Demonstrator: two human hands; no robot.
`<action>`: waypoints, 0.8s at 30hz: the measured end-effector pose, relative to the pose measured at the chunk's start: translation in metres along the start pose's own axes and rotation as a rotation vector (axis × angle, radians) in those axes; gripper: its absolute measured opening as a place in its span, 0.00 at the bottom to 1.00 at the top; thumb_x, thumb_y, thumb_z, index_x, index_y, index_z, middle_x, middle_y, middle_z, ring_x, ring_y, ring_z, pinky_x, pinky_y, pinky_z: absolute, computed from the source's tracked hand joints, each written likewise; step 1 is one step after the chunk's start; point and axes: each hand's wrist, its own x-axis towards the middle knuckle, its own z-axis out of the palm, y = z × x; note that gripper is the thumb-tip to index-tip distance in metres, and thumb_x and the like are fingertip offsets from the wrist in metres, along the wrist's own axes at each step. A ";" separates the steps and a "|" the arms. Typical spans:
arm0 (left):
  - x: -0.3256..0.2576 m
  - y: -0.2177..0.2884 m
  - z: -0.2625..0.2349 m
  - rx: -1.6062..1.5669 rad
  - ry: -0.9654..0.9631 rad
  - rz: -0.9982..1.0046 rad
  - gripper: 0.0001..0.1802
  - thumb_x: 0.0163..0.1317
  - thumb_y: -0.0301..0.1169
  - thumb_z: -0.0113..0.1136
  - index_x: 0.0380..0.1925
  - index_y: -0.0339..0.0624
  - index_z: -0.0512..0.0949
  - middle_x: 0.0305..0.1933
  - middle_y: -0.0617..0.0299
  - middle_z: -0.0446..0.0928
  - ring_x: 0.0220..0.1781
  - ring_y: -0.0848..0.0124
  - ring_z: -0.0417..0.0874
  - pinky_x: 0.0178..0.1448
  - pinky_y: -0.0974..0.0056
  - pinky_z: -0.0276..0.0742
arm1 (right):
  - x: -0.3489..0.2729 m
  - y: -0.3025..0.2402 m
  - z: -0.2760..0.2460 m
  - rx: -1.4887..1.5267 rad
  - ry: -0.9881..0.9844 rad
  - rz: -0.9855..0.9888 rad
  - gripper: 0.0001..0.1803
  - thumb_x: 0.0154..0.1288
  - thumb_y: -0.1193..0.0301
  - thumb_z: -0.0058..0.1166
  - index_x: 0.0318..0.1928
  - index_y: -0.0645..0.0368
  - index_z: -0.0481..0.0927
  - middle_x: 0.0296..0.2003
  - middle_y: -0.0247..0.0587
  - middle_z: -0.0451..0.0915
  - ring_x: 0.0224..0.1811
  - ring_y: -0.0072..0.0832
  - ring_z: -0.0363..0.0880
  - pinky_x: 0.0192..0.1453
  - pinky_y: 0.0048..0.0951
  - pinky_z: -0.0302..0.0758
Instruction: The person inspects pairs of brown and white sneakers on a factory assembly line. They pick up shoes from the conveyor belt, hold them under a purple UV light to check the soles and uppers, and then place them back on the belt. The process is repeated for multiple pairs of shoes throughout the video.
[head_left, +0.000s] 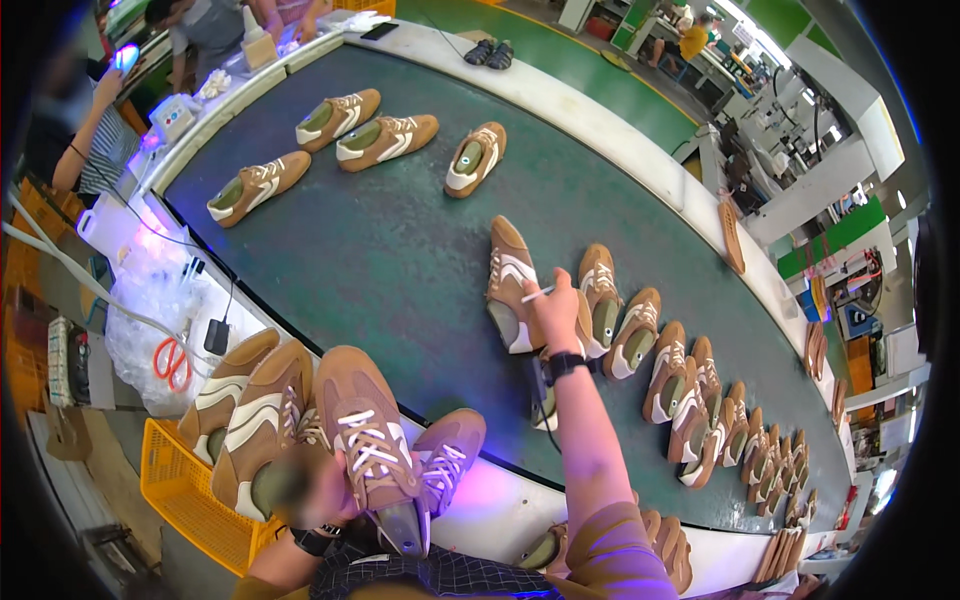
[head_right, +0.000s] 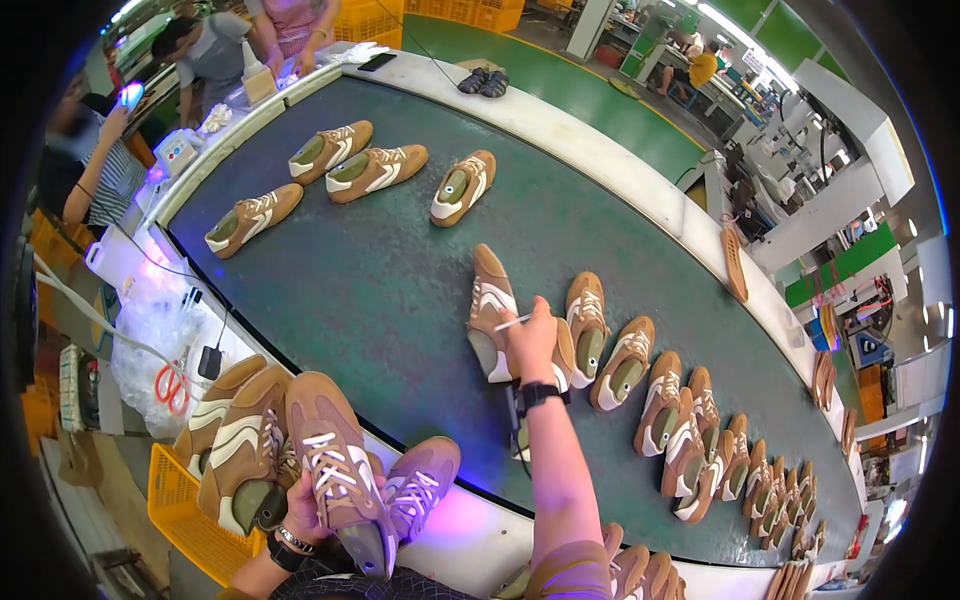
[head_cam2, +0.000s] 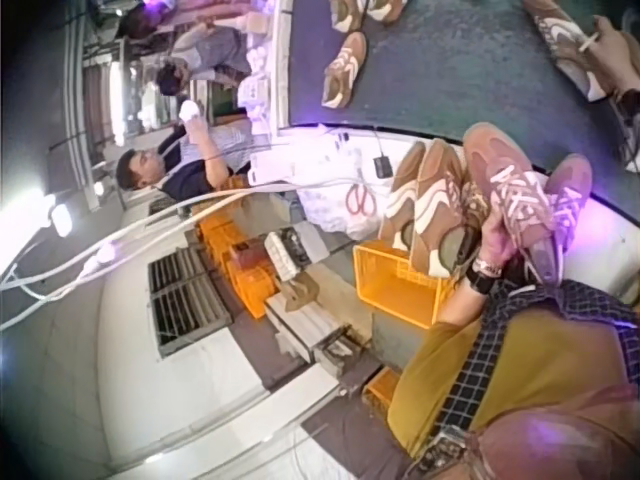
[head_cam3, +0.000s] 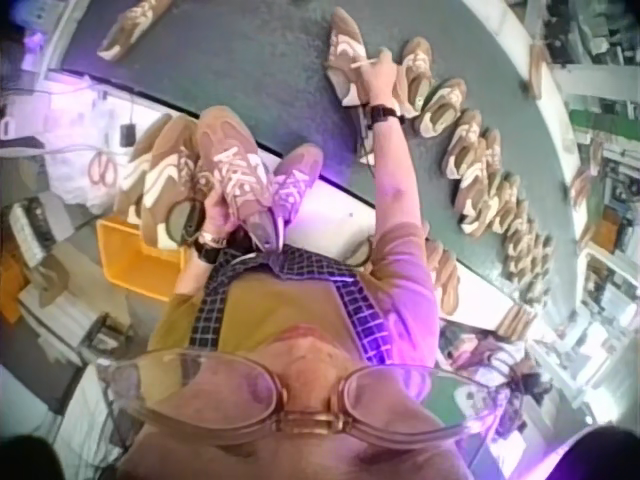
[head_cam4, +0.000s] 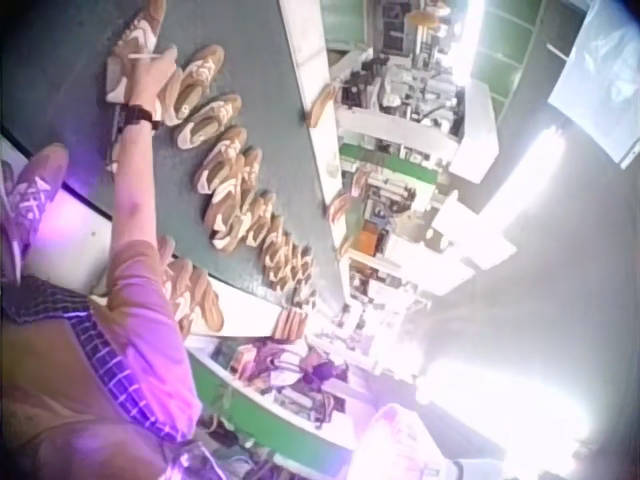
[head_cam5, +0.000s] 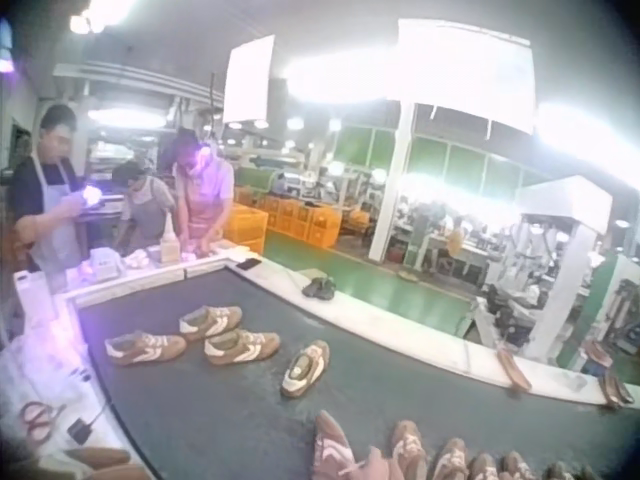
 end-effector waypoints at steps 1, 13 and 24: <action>-0.002 -0.003 -0.009 -0.007 0.055 0.012 0.44 0.50 0.53 0.62 0.60 0.36 0.60 0.58 0.46 0.67 0.60 0.51 0.69 0.64 0.47 0.63 | 0.013 0.014 0.005 0.101 -0.141 0.077 0.32 0.49 0.63 0.64 0.51 0.71 0.70 0.40 0.58 0.78 0.43 0.45 0.77 0.47 0.36 0.73; 0.000 -0.008 -0.008 0.028 0.019 -0.010 0.36 0.60 0.50 0.50 0.61 0.36 0.58 0.59 0.50 0.67 0.60 0.58 0.70 0.66 0.52 0.62 | -0.054 0.007 0.001 1.226 -0.546 0.504 0.19 0.59 0.72 0.55 0.50 0.67 0.70 0.43 0.44 0.78 0.42 0.31 0.79 0.48 0.29 0.76; -0.020 -0.014 0.040 0.149 -0.169 -0.142 0.39 0.56 0.55 0.51 0.59 0.37 0.61 0.56 0.49 0.69 0.55 0.58 0.74 0.59 0.53 0.69 | -0.263 -0.021 -0.176 1.807 -0.776 0.679 0.55 0.48 0.29 0.40 0.64 0.61 0.53 0.59 0.57 0.61 0.57 0.58 0.65 0.55 0.58 0.68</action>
